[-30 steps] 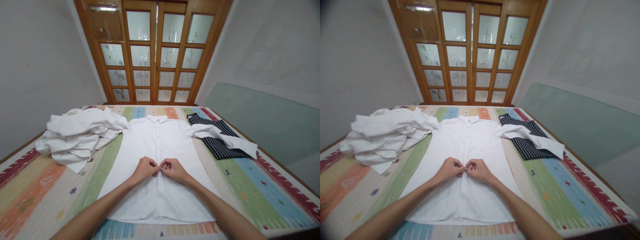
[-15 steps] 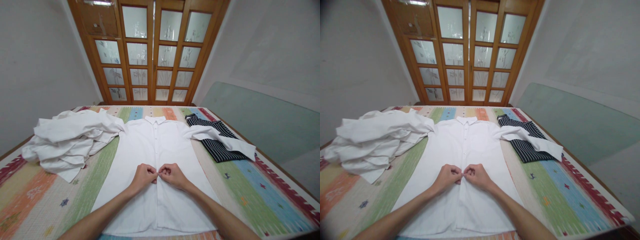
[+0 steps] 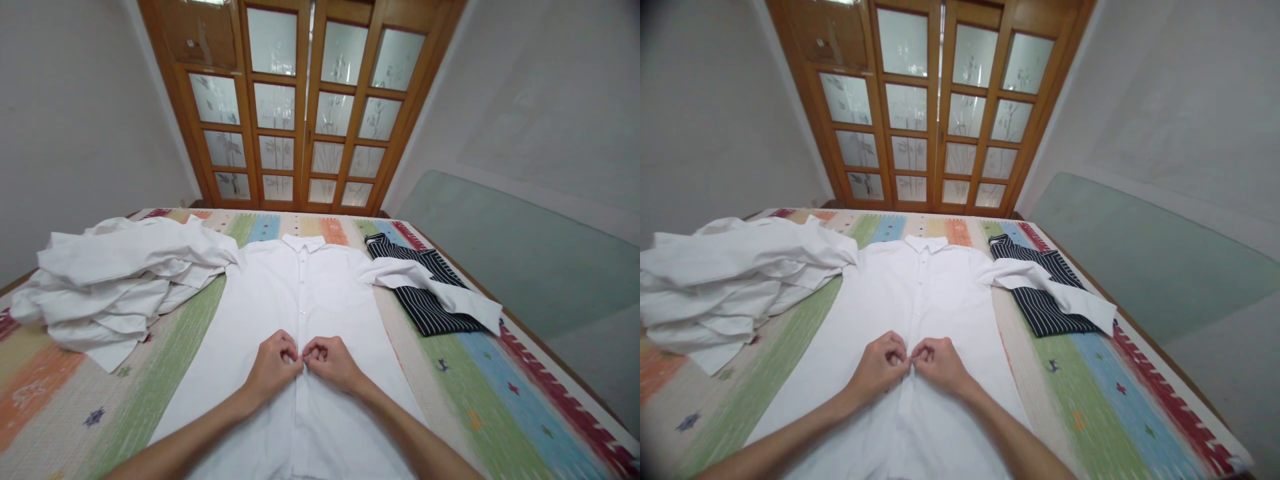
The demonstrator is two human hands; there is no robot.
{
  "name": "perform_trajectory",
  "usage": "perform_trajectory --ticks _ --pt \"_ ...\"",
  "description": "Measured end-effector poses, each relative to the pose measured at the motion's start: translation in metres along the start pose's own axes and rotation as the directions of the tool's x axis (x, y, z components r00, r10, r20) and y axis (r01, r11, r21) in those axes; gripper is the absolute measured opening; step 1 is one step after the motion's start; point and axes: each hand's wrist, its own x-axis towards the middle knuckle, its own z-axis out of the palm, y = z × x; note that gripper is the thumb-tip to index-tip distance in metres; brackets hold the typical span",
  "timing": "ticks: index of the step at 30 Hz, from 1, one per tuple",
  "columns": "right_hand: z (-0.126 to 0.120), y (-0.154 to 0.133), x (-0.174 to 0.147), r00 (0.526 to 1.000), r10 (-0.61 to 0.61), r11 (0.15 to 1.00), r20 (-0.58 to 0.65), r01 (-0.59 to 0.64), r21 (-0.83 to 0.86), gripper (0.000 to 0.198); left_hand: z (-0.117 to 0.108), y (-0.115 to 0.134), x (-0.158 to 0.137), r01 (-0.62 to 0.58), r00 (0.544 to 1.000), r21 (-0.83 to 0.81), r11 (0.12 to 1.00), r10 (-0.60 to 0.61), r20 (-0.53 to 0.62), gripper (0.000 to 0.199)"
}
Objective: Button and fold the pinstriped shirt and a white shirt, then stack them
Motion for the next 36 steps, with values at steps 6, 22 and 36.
perform_trajectory --ticks 6,22,36 --pt "0.000 0.001 0.001 1.000 -0.009 1.000 0.014 0.009 -0.011 0.017 -0.007 0.008 -0.001 -0.034 0.999 0.252 0.967 0.028 0.029 0.009" --pt "0.000 0.006 0.000 0.999 -0.006 1.000 0.033 0.005 0.017 0.012 -0.007 0.012 -0.005 0.024 0.996 0.248 0.969 -0.046 0.083 0.022" --pt "-0.002 0.000 0.002 0.998 0.032 0.998 0.048 -0.035 0.052 0.014 0.009 0.000 -0.010 -0.074 0.997 0.242 0.967 0.066 0.041 0.022"
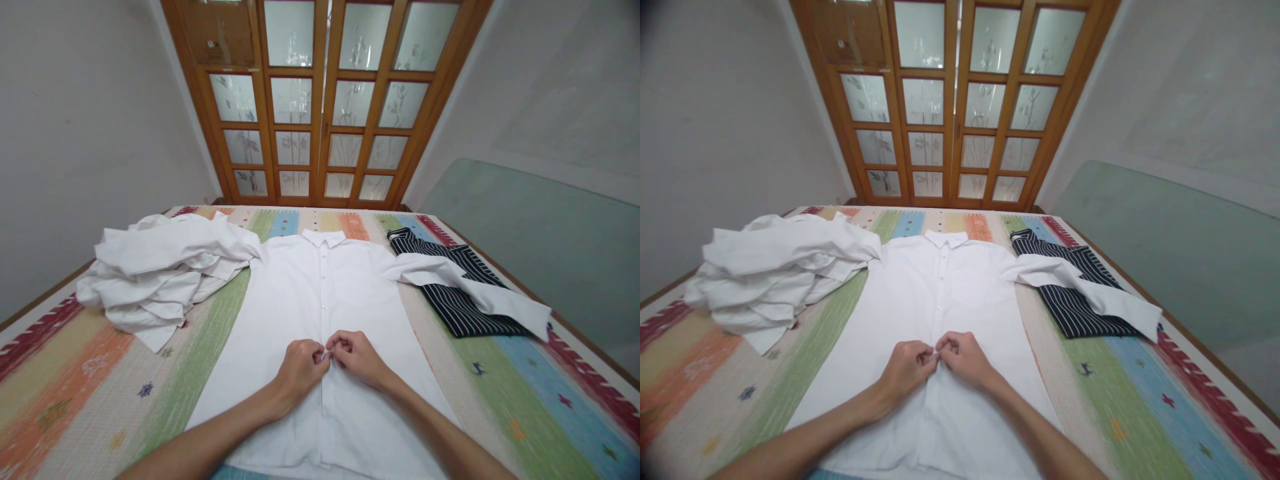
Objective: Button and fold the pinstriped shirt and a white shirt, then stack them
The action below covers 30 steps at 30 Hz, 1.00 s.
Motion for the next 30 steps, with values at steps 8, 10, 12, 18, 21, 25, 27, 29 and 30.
perform_trajectory --ticks 8,10,12,18,21,25,27,29,30 --pt "-0.001 -0.003 -0.001 1.000 0.008 1.000 0.015 -0.008 -0.002 0.017 0.008 -0.006 -0.001 -0.105 0.993 0.136 0.985 0.112 -0.043 0.021" --pt "-0.001 -0.006 -0.001 1.000 0.014 1.000 0.018 -0.014 0.007 0.017 0.009 -0.005 0.000 -0.112 0.992 0.168 0.979 0.121 -0.045 0.021" --pt "-0.002 -0.008 -0.001 1.000 0.021 1.000 0.022 -0.021 0.011 0.017 0.008 -0.004 0.000 -0.114 0.991 0.192 0.975 0.124 -0.040 0.021" --pt "-0.003 -0.009 -0.001 0.999 0.036 0.999 0.032 -0.036 0.018 0.018 0.008 -0.004 0.001 -0.133 0.988 0.269 0.954 0.147 -0.036 0.021" --pt "-0.002 -0.005 -0.001 0.999 0.019 1.000 0.030 -0.019 0.007 0.018 0.011 -0.006 0.000 -0.152 0.985 0.316 0.936 0.171 -0.032 0.019" --pt "-0.003 -0.002 0.000 1.000 -0.027 0.998 0.007 0.028 -0.049 0.016 0.014 -0.008 -0.002 -0.195 0.974 0.371 0.908 0.225 -0.038 0.016" --pt "-0.003 -0.001 0.001 0.999 -0.051 0.996 -0.005 0.051 -0.080 0.013 0.014 -0.009 -0.002 -0.209 0.970 0.361 0.909 0.241 -0.045 0.015" --pt "-0.004 -0.001 0.000 0.999 -0.054 0.994 -0.001 0.053 -0.093 0.012 0.013 -0.010 -0.002 -0.204 0.972 0.316 0.927 0.230 -0.049 0.014" --pt "-0.004 -0.002 0.000 0.999 -0.052 0.994 0.005 0.052 -0.093 0.011 0.012 -0.011 -0.002 -0.194 0.975 0.287 0.938 0.217 -0.051 0.013"
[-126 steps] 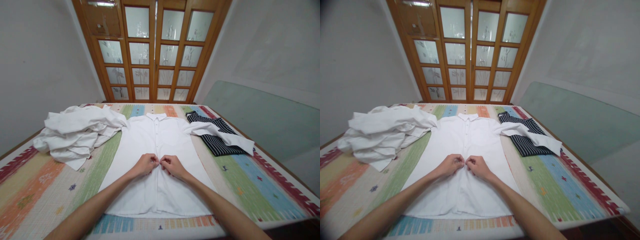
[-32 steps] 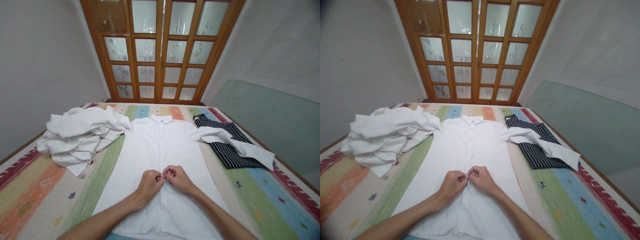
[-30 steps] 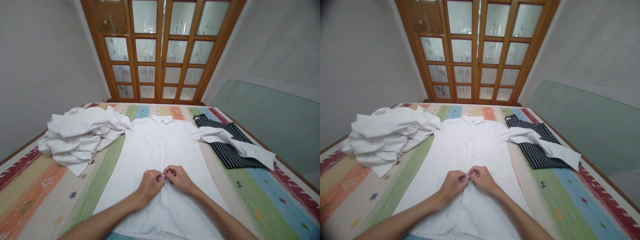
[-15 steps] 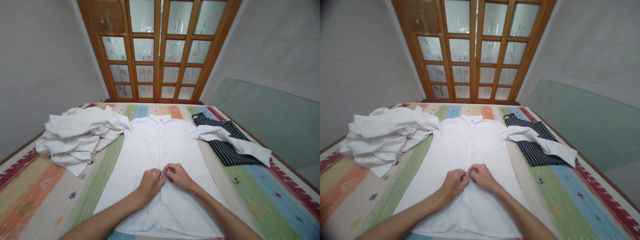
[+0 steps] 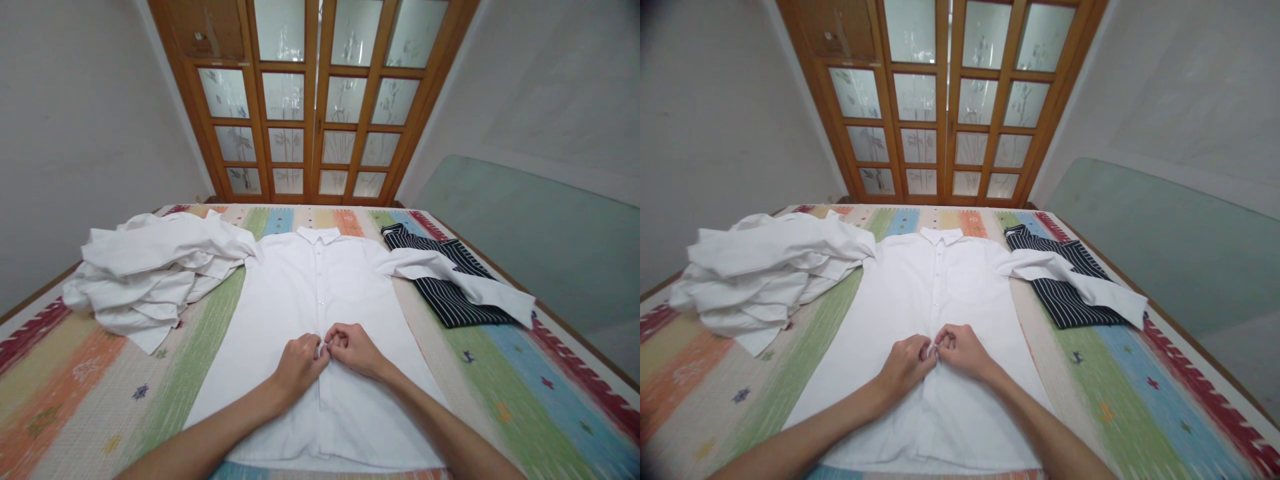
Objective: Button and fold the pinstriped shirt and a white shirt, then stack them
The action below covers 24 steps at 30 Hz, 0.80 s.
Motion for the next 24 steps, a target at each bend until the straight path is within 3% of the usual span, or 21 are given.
perform_trajectory --ticks 7,12,18,24 --pt "0.000 0.000 0.000 1.000 0.001 1.000 0.009 -0.001 0.012 0.009 -0.008 0.002 0.001 0.076 0.996 -0.158 0.984 -0.067 0.061 0.015" --pt "0.001 0.001 0.000 1.000 -0.006 1.000 0.008 0.006 0.019 0.007 -0.020 0.006 0.007 0.219 0.973 -0.312 0.924 -0.184 0.138 0.016" --pt "0.000 -0.001 -0.001 1.000 -0.016 1.000 0.009 0.016 0.000 0.008 -0.034 0.006 0.013 0.245 0.968 -0.379 0.892 -0.205 0.145 0.018" --pt "0.001 0.000 -0.001 1.000 -0.022 1.000 0.013 0.022 -0.013 0.010 -0.036 0.007 0.015 0.419 0.901 -0.510 0.751 -0.276 0.334 0.024"
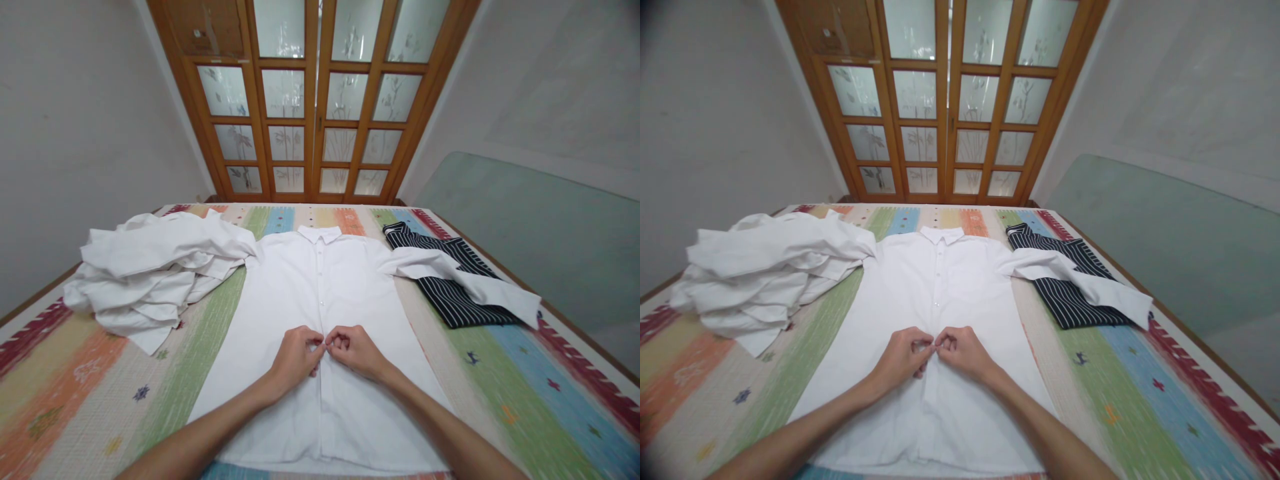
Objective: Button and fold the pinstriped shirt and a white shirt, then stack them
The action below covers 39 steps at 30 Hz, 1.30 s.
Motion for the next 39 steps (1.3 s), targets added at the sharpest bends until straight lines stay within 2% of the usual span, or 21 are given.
perform_trajectory --ticks 3,9,12,18,26,39 --pt "0.000 0.000 0.000 1.000 0.001 1.000 -0.002 -0.001 -0.001 0.011 0.000 0.000 0.000 -0.007 1.000 0.008 1.000 0.007 -0.002 0.024" --pt "-0.001 -0.001 0.000 1.000 0.002 1.000 0.000 -0.002 -0.009 0.012 -0.001 -0.005 0.000 -0.124 0.984 0.232 0.965 0.149 -0.094 0.013" --pt "-0.001 0.000 0.000 1.000 0.002 1.000 0.001 -0.002 -0.013 0.012 0.000 -0.009 0.001 -0.138 0.981 0.272 0.952 0.169 -0.094 0.008" --pt "-0.001 0.002 0.000 1.000 -0.009 1.000 -0.004 0.009 -0.006 0.011 -0.002 -0.006 0.003 -0.091 0.996 0.126 0.988 0.090 0.011 0.012" --pt "-0.001 0.000 0.000 1.000 0.007 0.999 0.005 -0.007 0.041 0.008 -0.003 0.005 0.001 0.089 0.996 -0.049 0.995 -0.088 0.025 0.014" --pt "0.002 -0.001 0.000 1.000 0.026 0.999 -0.013 -0.026 0.028 0.005 -0.006 0.008 0.005 0.146 0.989 -0.128 0.981 -0.141 0.044 0.009"
